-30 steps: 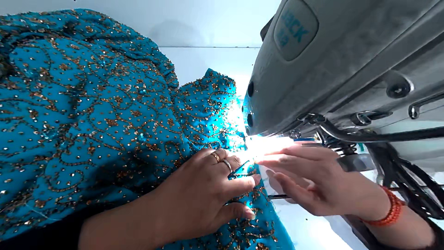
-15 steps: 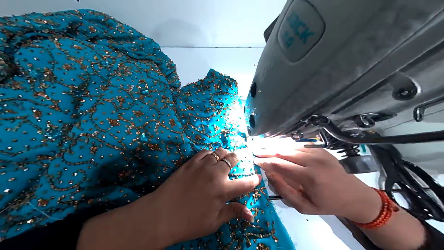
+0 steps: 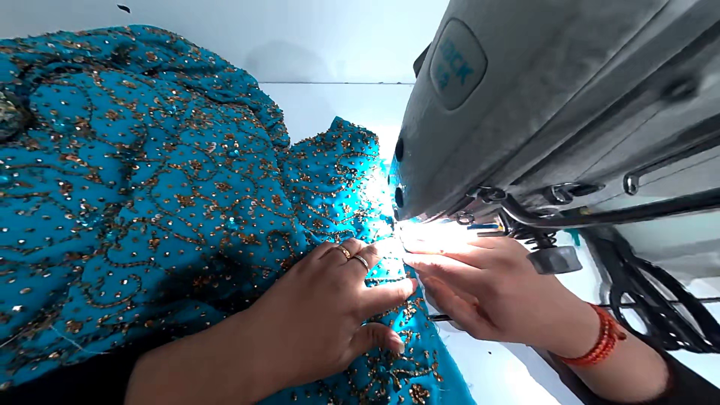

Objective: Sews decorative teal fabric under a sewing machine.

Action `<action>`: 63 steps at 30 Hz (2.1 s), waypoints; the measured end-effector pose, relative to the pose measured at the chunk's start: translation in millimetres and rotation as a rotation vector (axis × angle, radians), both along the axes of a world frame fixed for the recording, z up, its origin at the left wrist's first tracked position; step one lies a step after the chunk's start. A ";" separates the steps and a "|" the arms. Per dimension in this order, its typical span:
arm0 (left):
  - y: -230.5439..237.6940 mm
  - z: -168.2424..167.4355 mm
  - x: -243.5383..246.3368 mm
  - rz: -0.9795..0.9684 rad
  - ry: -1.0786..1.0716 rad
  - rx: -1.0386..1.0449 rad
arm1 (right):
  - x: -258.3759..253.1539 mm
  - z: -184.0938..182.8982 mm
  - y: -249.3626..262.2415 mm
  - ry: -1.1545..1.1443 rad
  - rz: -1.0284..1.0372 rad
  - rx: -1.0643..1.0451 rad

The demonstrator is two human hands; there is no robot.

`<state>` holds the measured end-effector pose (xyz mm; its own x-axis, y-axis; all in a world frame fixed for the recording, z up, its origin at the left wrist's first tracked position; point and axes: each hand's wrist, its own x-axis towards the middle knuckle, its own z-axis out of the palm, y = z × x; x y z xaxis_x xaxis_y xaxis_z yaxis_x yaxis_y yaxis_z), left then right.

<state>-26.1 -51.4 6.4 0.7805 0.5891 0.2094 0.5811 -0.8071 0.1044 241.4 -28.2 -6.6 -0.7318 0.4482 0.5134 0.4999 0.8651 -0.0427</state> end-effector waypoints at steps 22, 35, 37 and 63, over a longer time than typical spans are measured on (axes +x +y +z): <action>1.2 0.0 0.8 0.012 -0.010 -0.049 | -0.1 0.6 1.1 -0.020 -0.038 0.012; -0.2 3.3 1.9 0.040 -0.007 -0.156 | -2.3 1.6 1.6 -0.032 -0.070 0.018; -0.1 3.2 2.0 0.037 -0.016 -0.165 | -2.6 2.2 1.7 -0.040 -0.073 0.016; 10.2 1.0 -1.4 0.021 -0.025 -0.130 | -1.3 -0.9 2.1 -0.024 -0.077 0.025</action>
